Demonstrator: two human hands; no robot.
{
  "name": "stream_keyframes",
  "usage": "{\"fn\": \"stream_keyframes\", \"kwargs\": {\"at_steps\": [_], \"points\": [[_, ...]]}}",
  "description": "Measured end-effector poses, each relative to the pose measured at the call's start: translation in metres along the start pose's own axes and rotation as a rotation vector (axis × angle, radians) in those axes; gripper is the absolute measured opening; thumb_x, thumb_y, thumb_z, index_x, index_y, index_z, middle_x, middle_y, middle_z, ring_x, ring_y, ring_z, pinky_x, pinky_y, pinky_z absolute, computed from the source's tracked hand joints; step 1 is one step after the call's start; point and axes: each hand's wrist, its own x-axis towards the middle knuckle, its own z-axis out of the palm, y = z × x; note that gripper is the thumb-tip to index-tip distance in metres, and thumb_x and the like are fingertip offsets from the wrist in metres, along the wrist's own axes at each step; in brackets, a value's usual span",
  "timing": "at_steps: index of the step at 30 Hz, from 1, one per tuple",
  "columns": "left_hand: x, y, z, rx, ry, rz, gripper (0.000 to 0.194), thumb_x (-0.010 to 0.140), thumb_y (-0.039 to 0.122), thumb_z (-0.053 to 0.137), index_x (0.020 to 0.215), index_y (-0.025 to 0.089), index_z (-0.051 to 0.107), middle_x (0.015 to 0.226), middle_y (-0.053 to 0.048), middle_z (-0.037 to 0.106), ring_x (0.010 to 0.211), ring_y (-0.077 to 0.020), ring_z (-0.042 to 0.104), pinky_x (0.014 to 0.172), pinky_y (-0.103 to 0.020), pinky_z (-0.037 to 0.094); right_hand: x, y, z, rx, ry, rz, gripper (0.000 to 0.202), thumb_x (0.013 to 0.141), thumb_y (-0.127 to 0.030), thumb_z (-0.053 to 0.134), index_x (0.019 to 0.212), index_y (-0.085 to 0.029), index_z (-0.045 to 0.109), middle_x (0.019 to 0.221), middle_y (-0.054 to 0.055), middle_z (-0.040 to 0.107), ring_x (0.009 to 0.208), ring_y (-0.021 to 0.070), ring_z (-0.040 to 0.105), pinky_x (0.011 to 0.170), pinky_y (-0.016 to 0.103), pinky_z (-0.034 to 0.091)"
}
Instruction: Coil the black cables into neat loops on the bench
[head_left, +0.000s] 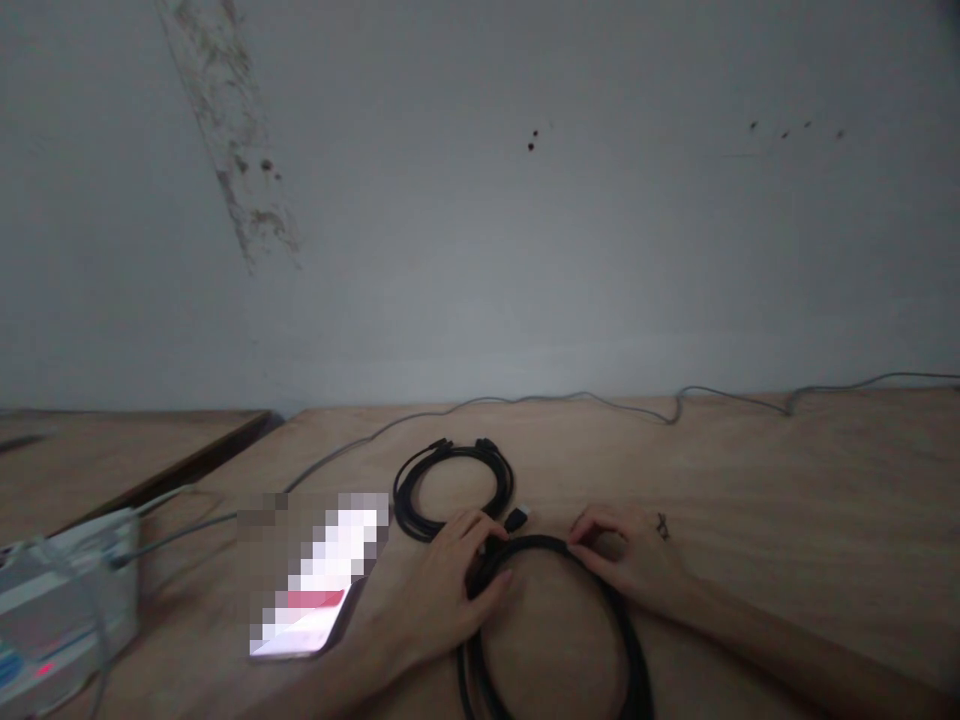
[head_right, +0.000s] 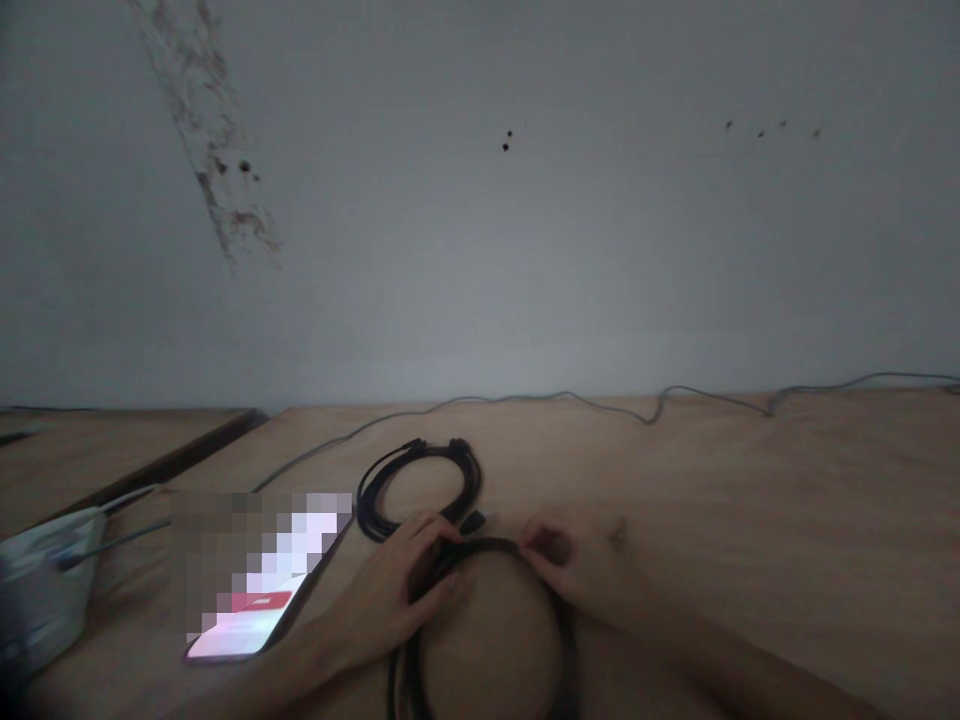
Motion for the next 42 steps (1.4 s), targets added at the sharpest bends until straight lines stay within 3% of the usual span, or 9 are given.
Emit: {"fn": "stream_keyframes", "kwargs": {"at_steps": [7, 13, 21, 27, 33, 42], "points": [[0.003, -0.011, 0.005, 0.005, 0.038, -0.066, 0.034, 0.076, 0.014, 0.06, 0.109, 0.022, 0.06, 0.112, -0.005, 0.065, 0.101, -0.0236, 0.061, 0.089, -0.035, 0.047, -0.005, 0.005, 0.003, 0.117, 0.018, 0.048, 0.012, 0.092, -0.032, 0.064, 0.09, -0.023, 0.072, 0.09, 0.004, 0.075, 0.087, 0.0217, 0.071, 0.08, 0.033, 0.056], [0.002, -0.009, 0.003, 0.073, 0.045, -0.206, 0.026, 0.073, 0.017, 0.061, 0.099, 0.021, 0.056, 0.092, -0.002, 0.064, 0.074, -0.0191, 0.059, 0.065, -0.03, 0.043, -0.005, 0.002, 0.003, 0.115, 0.034, 0.05, 0.009, 0.09, -0.029, 0.067, 0.087, -0.022, 0.071, 0.086, 0.004, 0.074, 0.082, 0.0211, 0.07, 0.075, 0.032, 0.055], [0.004, -0.009, -0.001, 0.129, 0.093, -0.28, 0.031, 0.075, 0.023, 0.066, 0.105, 0.019, 0.064, 0.095, -0.005, 0.068, 0.084, -0.0228, 0.064, 0.073, -0.031, 0.045, -0.002, 0.003, 0.005, 0.199, 0.033, 0.04, 0.01, 0.092, -0.03, 0.064, 0.086, -0.022, 0.069, 0.086, 0.004, 0.072, 0.081, 0.0201, 0.069, 0.074, 0.031, 0.055], [0.005, -0.003, -0.006, 0.165, 0.036, -0.292, 0.023, 0.077, 0.029, 0.067, 0.098, 0.019, 0.067, 0.096, -0.005, 0.069, 0.085, -0.0229, 0.064, 0.072, -0.031, 0.045, -0.002, 0.003, 0.003, 0.171, 0.058, 0.043, 0.009, 0.092, -0.029, 0.064, 0.088, -0.022, 0.069, 0.087, 0.004, 0.071, 0.084, 0.02, 0.069, 0.076, 0.031, 0.056], [0.005, 0.005, -0.009, 0.197, 0.018, -0.283, 0.013, 0.075, 0.025, 0.063, 0.087, 0.02, 0.063, 0.089, -0.003, 0.067, 0.08, -0.0209, 0.061, 0.069, -0.03, 0.042, 0.0, 0.003, 0.003, 0.189, 0.04, 0.057, 0.012, 0.093, -0.031, 0.063, 0.088, -0.022, 0.069, 0.089, 0.005, 0.072, 0.086, 0.0214, 0.07, 0.077, 0.032, 0.057], [0.002, -0.007, -0.001, 0.179, 0.001, -0.232, 0.009, 0.076, 0.024, 0.06, 0.084, 0.021, 0.057, 0.086, -0.002, 0.065, 0.078, -0.0213, 0.059, 0.067, -0.031, 0.038, -0.001, -0.004, 0.007, 0.079, 0.045, 0.033, 0.008, 0.091, -0.028, 0.065, 0.089, -0.023, 0.071, 0.084, 0.004, 0.073, 0.077, 0.02, 0.069, 0.071, 0.032, 0.057]]}}
